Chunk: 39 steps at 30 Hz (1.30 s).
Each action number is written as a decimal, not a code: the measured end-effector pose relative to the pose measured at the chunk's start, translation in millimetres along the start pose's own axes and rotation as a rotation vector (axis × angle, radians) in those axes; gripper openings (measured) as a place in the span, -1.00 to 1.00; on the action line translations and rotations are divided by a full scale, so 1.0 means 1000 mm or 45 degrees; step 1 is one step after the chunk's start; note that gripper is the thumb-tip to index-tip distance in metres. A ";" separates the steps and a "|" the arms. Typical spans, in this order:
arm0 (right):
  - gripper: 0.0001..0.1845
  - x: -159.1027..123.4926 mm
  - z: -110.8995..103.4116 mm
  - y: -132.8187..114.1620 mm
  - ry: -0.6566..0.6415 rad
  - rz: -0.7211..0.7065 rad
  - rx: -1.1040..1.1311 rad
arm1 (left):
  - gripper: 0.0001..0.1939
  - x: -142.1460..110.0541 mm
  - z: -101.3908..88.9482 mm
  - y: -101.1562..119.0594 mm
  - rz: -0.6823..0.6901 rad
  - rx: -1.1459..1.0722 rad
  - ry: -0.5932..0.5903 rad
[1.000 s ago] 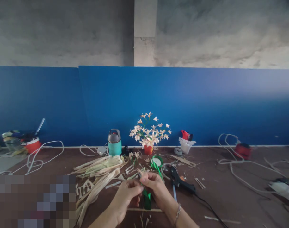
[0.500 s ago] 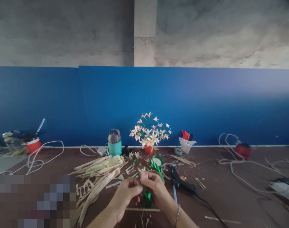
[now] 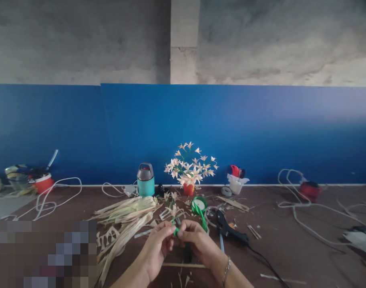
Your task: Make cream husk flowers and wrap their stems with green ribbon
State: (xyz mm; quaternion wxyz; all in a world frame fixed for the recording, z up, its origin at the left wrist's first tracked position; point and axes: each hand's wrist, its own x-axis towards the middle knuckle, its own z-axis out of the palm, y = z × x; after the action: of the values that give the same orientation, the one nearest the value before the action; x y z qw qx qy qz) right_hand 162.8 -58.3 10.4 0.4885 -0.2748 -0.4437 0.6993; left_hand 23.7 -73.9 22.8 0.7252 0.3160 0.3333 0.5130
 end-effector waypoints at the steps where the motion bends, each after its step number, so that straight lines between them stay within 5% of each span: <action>1: -0.71 0.000 0.000 0.000 0.001 0.007 0.004 | -0.77 0.000 0.000 -0.002 -0.006 -0.031 0.012; 17: -0.79 -0.005 -0.001 -0.006 -0.103 0.075 0.087 | -0.77 -0.001 -0.002 0.000 -0.104 -0.177 -0.030; 23: -0.77 -0.004 0.002 -0.005 0.011 -0.027 0.124 | -0.72 -0.004 0.003 0.001 -0.307 -0.129 0.067; 27: -0.83 -0.004 0.003 -0.003 0.056 -0.069 0.086 | -0.71 -0.008 0.005 -0.001 -0.361 -0.050 -0.021; 39: -0.80 -0.004 0.005 -0.005 0.125 -0.136 -0.029 | -0.78 -0.009 0.013 0.006 -0.088 0.518 -0.076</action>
State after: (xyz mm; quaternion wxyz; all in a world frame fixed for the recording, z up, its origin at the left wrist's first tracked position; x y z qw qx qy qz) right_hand 162.2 -62.8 16.4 0.5432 -0.2903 -0.4412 0.6527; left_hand 28.9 -82.8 36.8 0.6732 0.4594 0.4190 0.4003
